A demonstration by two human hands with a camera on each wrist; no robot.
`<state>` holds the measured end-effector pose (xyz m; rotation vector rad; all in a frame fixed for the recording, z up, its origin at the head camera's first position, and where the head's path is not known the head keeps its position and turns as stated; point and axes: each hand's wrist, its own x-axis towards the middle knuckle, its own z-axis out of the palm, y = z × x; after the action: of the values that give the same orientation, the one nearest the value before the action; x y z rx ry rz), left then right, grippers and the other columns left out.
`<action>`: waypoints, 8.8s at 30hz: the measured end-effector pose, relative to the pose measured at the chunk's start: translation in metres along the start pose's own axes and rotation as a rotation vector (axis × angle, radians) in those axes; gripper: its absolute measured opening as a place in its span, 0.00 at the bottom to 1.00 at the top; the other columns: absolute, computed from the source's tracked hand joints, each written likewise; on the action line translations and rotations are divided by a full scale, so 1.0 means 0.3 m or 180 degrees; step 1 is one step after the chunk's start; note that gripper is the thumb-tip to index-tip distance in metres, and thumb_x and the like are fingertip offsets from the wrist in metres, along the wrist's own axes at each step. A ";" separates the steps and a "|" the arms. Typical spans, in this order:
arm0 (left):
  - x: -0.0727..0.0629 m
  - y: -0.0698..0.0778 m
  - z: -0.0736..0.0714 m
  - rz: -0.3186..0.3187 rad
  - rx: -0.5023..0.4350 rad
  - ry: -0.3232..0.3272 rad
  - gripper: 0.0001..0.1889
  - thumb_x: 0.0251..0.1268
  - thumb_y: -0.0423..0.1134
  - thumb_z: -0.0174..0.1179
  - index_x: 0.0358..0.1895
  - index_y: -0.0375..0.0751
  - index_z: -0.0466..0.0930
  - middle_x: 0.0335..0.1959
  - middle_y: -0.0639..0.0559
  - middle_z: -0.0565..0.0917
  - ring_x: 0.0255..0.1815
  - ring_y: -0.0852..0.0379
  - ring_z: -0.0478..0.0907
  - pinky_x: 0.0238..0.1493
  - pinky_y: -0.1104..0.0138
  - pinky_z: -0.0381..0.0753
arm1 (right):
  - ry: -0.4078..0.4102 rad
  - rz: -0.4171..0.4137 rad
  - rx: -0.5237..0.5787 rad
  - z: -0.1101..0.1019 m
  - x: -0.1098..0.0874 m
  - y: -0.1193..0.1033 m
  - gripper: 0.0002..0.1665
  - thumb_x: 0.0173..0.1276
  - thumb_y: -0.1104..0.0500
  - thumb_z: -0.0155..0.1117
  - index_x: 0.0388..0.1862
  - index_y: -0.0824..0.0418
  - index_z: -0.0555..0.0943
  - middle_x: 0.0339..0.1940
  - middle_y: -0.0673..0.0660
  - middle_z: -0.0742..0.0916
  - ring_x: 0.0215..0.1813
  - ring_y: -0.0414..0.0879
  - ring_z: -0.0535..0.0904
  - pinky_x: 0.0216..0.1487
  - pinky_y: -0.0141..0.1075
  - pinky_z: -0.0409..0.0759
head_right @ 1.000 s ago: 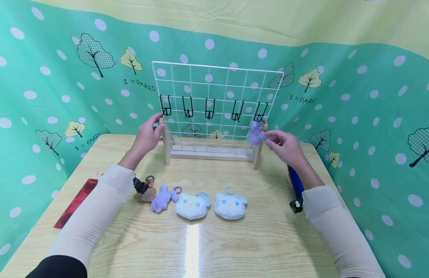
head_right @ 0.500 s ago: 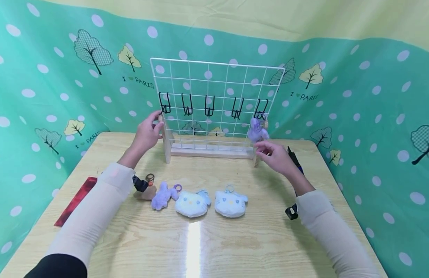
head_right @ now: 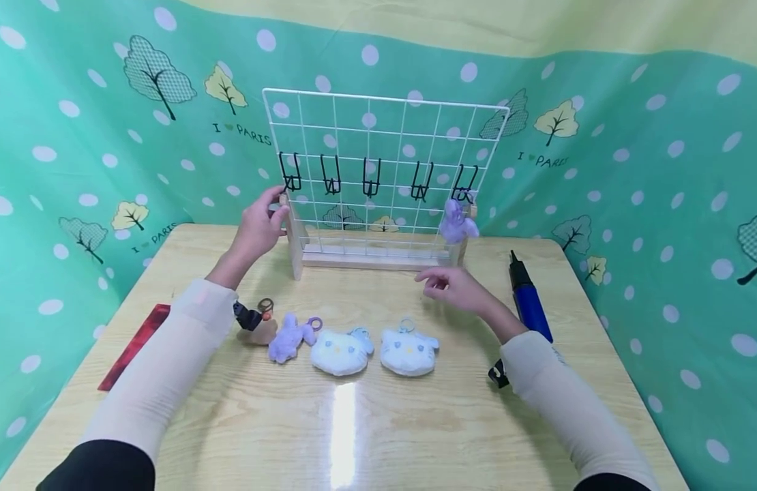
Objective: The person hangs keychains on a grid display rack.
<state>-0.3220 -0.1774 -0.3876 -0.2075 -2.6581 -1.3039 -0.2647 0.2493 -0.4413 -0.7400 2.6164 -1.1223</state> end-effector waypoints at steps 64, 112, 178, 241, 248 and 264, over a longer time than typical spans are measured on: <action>-0.008 0.004 0.002 0.0038 -0.0106 0.0067 0.27 0.83 0.43 0.48 0.80 0.55 0.58 0.75 0.44 0.70 0.63 0.42 0.78 0.48 0.57 0.91 | -0.0912 -0.0158 -0.0301 0.145 0.005 0.054 0.11 0.68 0.57 0.72 0.48 0.51 0.85 0.31 0.46 0.81 0.32 0.38 0.75 0.34 0.29 0.77; -0.010 0.010 -0.002 -0.0039 -0.0076 0.0019 0.27 0.83 0.44 0.47 0.80 0.57 0.58 0.77 0.46 0.68 0.65 0.41 0.77 0.50 0.56 0.91 | -0.0395 -0.0222 -0.0128 0.020 -0.025 -0.006 0.14 0.72 0.63 0.66 0.54 0.57 0.87 0.45 0.55 0.91 0.31 0.39 0.77 0.31 0.30 0.79; -0.010 0.000 0.004 0.0032 -0.0061 0.0075 0.26 0.83 0.44 0.48 0.79 0.56 0.59 0.75 0.45 0.70 0.64 0.42 0.78 0.48 0.57 0.91 | 0.1499 -0.0069 0.0223 -0.222 0.054 -0.320 0.17 0.75 0.55 0.65 0.61 0.54 0.85 0.36 0.51 0.81 0.35 0.48 0.72 0.26 0.28 0.73; -0.013 0.003 0.006 0.0089 -0.0059 0.0099 0.26 0.82 0.42 0.48 0.79 0.53 0.60 0.74 0.42 0.71 0.58 0.42 0.80 0.44 0.57 0.92 | 0.1134 -0.0126 0.0130 -0.038 0.073 -0.267 0.17 0.75 0.58 0.64 0.60 0.57 0.85 0.39 0.63 0.88 0.32 0.46 0.79 0.27 0.29 0.79; -0.014 0.003 0.006 0.0088 -0.0121 0.0084 0.26 0.82 0.42 0.48 0.79 0.54 0.60 0.74 0.43 0.71 0.60 0.41 0.79 0.45 0.57 0.92 | 0.0904 -0.0191 -0.0020 0.020 0.085 -0.241 0.16 0.73 0.61 0.65 0.57 0.59 0.86 0.41 0.60 0.90 0.34 0.47 0.81 0.31 0.31 0.82; -0.016 0.001 0.010 0.0102 -0.0043 0.0101 0.26 0.83 0.44 0.47 0.79 0.53 0.60 0.74 0.42 0.71 0.58 0.42 0.80 0.45 0.57 0.92 | 0.0140 -0.0368 -0.0115 0.167 0.093 -0.202 0.16 0.72 0.62 0.65 0.57 0.60 0.85 0.38 0.54 0.89 0.36 0.41 0.83 0.39 0.31 0.86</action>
<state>-0.3176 -0.1752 -0.3902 -0.2284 -2.6095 -1.3048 -0.2479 0.1682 -0.4317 -0.8944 2.6671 -1.1368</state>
